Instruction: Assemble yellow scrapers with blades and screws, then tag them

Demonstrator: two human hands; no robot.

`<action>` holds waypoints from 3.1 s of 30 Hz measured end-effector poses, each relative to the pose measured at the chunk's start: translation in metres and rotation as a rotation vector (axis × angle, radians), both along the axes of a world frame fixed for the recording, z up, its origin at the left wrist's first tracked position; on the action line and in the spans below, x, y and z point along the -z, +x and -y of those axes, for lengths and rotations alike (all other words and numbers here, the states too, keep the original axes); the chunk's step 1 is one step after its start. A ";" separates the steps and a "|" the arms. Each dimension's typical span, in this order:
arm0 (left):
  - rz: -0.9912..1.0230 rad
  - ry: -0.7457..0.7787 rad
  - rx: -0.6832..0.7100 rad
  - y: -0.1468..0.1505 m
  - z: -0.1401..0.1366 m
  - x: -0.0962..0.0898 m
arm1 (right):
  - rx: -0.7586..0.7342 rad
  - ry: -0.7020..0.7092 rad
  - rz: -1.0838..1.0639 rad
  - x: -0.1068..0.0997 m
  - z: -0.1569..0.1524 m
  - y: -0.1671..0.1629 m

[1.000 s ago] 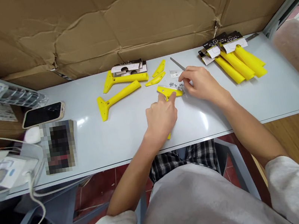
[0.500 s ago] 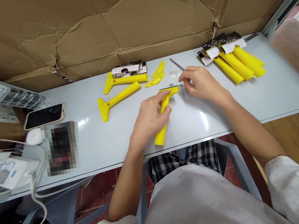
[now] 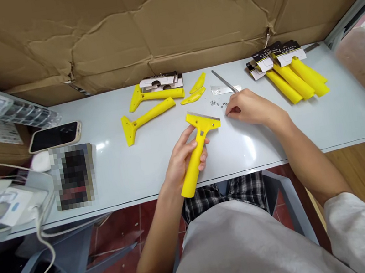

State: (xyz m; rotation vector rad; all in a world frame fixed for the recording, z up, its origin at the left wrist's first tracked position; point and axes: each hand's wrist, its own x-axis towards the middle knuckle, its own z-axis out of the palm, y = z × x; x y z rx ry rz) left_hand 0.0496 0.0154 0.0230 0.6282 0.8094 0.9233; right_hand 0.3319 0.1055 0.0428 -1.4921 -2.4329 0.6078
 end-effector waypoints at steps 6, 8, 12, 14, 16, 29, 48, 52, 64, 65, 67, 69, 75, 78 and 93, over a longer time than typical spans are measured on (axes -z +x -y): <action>0.071 -0.009 0.015 0.002 0.004 0.004 | -0.017 0.031 -0.063 0.001 0.002 -0.002; 0.087 -0.018 0.009 0.002 0.006 0.003 | -0.024 0.065 -0.209 -0.002 0.004 -0.007; 0.121 -0.045 -0.009 0.005 0.008 0.002 | -0.041 0.047 -0.582 -0.009 0.011 -0.027; 0.135 -0.048 -0.014 0.007 0.009 0.004 | -0.068 -0.025 -0.692 -0.008 0.014 -0.037; 0.146 -0.042 -0.012 0.010 0.009 0.006 | -0.080 -0.100 -0.756 -0.005 0.015 -0.044; 0.170 -0.018 -0.005 0.015 0.011 0.010 | -0.066 -0.388 -0.985 0.010 0.015 -0.059; 0.170 -0.010 -0.018 0.019 0.011 0.010 | -0.054 -0.353 -0.903 0.009 0.015 -0.062; 0.170 -0.026 -0.009 0.018 0.010 0.009 | -0.013 -0.337 -0.895 0.010 0.017 -0.065; 0.213 -0.161 -0.141 0.015 0.004 -0.008 | 0.319 0.238 -0.144 -0.005 0.048 -0.033; 0.217 -0.164 -0.154 0.016 0.004 -0.008 | 0.341 0.230 -0.069 -0.003 0.054 -0.032; 0.209 -0.151 -0.181 0.017 0.004 -0.007 | 0.378 0.210 0.050 0.003 0.063 -0.031; 0.183 -0.114 -0.202 0.018 0.004 -0.005 | 0.401 0.191 0.119 0.007 0.069 -0.030; 0.183 -0.121 -0.229 0.019 0.003 -0.004 | 0.417 0.201 0.094 0.015 0.062 -0.024; 0.228 -0.189 -0.253 0.021 0.004 -0.008 | 0.426 0.177 -0.061 0.016 0.055 -0.016; 0.284 -0.231 -0.263 0.025 0.002 -0.013 | 0.318 0.771 -0.750 -0.062 0.006 0.063</action>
